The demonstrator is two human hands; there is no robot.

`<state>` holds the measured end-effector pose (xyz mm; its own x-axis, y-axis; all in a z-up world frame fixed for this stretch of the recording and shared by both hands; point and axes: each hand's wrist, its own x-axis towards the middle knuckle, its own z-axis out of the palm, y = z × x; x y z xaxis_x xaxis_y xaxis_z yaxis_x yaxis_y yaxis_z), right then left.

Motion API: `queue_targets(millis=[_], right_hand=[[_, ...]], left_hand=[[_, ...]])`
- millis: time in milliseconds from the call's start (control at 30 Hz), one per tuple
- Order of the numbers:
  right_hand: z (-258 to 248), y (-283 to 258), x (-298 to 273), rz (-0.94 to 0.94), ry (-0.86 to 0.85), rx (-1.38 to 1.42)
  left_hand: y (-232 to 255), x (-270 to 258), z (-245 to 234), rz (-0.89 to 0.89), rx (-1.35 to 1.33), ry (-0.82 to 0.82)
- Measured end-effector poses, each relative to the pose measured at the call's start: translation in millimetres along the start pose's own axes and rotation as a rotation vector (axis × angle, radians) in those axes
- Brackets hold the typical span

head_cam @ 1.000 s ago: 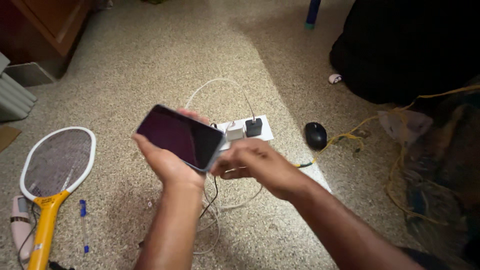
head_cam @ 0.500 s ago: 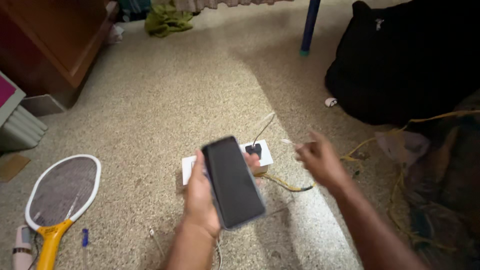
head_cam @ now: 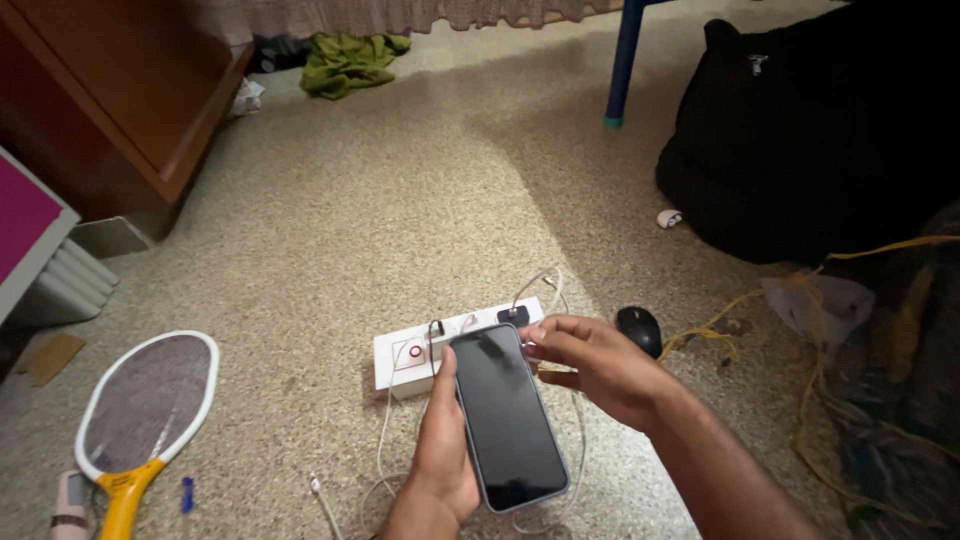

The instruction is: The person organizes several electronic devices and their charging accessories on the floor. They handle a smartphone, a computer mouse, a yellow electric fly swatter, a pink hair trimmer, multiple charging cables, and power adapters, then plug the adapters into a white power strip.

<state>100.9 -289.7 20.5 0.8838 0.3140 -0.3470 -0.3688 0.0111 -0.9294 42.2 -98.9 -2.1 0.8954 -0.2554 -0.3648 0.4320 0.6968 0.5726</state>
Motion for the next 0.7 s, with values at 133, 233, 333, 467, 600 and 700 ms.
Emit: queue_targets(millis=[133, 233, 333, 467, 600, 700], right_hand=[[2.9, 2.5, 0.1, -0.025, -0.048, 0.011], [10.5, 6.0, 2.3, -0.034, -0.034, 0.071], [17.7, 11.2, 8.5, -0.093, -0.024, 0.154], [-9.4, 17.7, 17.5, -0.046, 0.122, -0.124], [-79.0, 24.3, 26.2, 0.039, 0.544, -0.647], [-125.0, 32.4, 25.5, -0.203, 0.846, -0.872]], left_hand=[[-0.3, -3.1, -4.6, -0.002, -0.017, -0.007], [6.1, -11.7, -1.9, -0.026, 0.033, 0.064], [14.7, -22.6, 3.6, -0.090, 0.079, 0.221], [34.9, -32.8, -7.4, -0.103, 0.319, 0.493], [88.6, -29.1, -81.0, -0.024, 0.212, 0.598], [130.6, -16.3, -181.2, 0.105, 0.637, 0.746]])
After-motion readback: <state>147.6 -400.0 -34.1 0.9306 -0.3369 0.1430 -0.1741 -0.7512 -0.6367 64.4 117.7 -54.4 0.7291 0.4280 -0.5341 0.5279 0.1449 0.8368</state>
